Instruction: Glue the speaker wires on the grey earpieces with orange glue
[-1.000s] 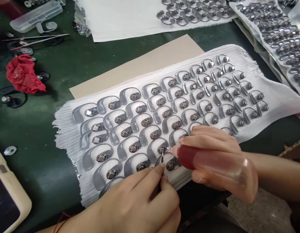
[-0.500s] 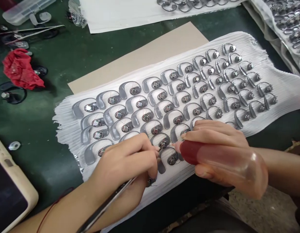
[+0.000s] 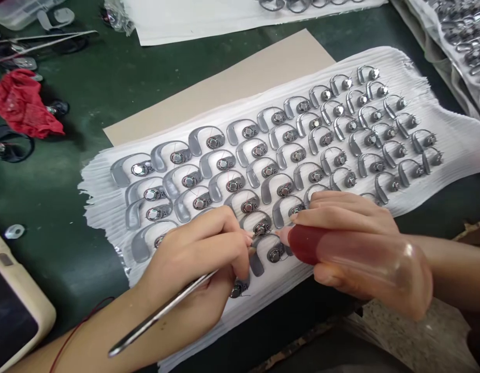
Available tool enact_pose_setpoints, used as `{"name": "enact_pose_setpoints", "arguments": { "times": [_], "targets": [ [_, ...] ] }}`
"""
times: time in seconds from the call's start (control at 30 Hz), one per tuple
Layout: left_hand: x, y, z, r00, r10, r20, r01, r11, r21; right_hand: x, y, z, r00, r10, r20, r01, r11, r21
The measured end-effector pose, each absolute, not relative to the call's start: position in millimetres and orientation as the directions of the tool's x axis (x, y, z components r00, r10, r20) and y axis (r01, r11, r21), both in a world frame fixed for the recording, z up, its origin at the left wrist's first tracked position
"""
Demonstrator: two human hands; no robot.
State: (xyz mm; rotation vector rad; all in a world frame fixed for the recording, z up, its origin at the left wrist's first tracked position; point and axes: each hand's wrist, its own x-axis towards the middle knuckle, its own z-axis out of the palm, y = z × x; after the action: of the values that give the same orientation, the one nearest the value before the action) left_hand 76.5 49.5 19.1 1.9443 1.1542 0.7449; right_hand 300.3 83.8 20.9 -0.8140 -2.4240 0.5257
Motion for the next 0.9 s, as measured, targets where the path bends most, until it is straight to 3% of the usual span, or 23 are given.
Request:
{"name": "enact_pose_setpoints", "arguments": {
  "times": [0.9],
  "targets": [
    [75.0, 51.4, 17.5, 0.441, 0.889, 0.126, 0.459, -0.344, 0.819, 302.7, 87.4, 20.8, -0.716, 0.637, 0.286, 0.403, 0.711, -0.576]
  ]
}}
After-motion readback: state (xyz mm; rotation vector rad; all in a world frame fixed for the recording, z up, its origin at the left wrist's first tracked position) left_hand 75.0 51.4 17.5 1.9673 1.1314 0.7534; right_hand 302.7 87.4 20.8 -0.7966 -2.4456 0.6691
